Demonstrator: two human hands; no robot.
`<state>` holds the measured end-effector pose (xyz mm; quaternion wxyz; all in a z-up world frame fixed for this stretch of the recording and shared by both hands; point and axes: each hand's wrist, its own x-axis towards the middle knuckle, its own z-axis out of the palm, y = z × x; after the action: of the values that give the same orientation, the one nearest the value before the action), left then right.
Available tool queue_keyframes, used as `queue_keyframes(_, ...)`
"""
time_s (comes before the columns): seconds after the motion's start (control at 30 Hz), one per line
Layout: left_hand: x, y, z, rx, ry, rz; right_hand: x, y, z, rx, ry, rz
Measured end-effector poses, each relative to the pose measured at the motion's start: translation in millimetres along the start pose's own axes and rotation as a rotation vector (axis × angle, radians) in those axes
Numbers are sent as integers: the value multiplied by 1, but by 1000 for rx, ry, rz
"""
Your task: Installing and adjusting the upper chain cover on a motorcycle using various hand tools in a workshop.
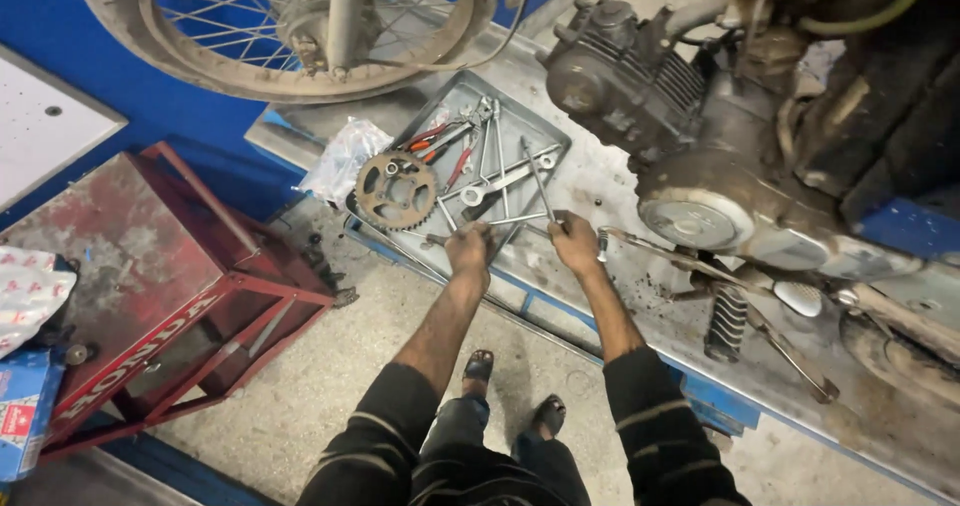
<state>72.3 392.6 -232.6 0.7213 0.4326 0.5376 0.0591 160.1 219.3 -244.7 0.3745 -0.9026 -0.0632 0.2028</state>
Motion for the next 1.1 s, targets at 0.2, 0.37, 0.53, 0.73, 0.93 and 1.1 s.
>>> queue_keyframes(0.2,-80,-20,16,-110,-339,3,-128,-48,-51,195,8,-141)
queue_keyframes(0.37,-211,-20,20,-170,-363,42,-251,-3,-127,252,19,-350)
queue_keyframes(0.53,-365,-66,19,77,-375,477,-368,72,-213,540,-55,-341)
queue_keyframes(0.73,-479,-143,113,261,-756,864,-491,137,-296,531,445,127)
queue_keyframes(0.93,-580,-240,247,197,-1212,334,-575,206,-333,1446,1018,-1)
queue_keyframes(1.1,-617,-300,294,278,-1312,103,-613,175,-357,275,1168,214)
